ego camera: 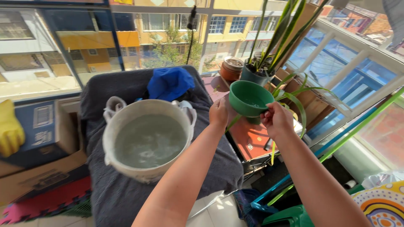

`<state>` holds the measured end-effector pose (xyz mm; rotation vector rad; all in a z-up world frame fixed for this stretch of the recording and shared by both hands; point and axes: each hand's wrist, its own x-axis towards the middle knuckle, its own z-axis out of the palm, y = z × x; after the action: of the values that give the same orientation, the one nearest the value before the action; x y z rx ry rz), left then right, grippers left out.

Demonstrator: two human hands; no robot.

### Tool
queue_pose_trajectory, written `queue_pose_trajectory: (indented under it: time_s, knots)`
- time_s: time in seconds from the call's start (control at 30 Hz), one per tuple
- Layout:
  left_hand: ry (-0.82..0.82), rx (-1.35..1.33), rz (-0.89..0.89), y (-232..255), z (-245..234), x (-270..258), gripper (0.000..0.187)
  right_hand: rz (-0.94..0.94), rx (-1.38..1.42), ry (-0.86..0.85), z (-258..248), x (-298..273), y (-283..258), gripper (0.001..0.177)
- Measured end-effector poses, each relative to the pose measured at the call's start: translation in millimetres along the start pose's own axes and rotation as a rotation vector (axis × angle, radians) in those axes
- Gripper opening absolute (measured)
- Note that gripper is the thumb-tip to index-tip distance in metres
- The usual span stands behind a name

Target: The person retrieves a utility knife from a kitchen drawer, walks to a balcony, uses the knife to trim leaves from snake plants in pots, then pours water from a bucket into a small bowl to water the plants individually.

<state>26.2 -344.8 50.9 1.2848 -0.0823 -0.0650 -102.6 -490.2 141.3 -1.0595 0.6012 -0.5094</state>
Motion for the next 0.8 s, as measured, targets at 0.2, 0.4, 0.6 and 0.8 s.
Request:
queue_pose_trajectory:
  time_s: [0.2,0.4,0.6,0.8]
  knots:
    - [-0.054,-0.312,-0.143,-63.7,117.8,81.3,0.042,-0.078,0.024,0.04,-25.9,98.9,-62.0,0.021]
    - [-0.093,-0.414,-0.245,-80.2,186.8,128.6,0.046,-0.146,-0.01,0.092,-23.4,180.4,-102.6,0.018]
    - [-0.174,-0.258,-0.355,-65.7,212.3,159.3,0.051,-0.24,-0.084,0.22,-15.9,258.7,-121.4,0.021]
    - [-0.245,-0.252,-0.48,-78.2,237.0,187.4,0.051,-0.261,-0.318,0.32,-12.6,313.8,-109.2,0.017]
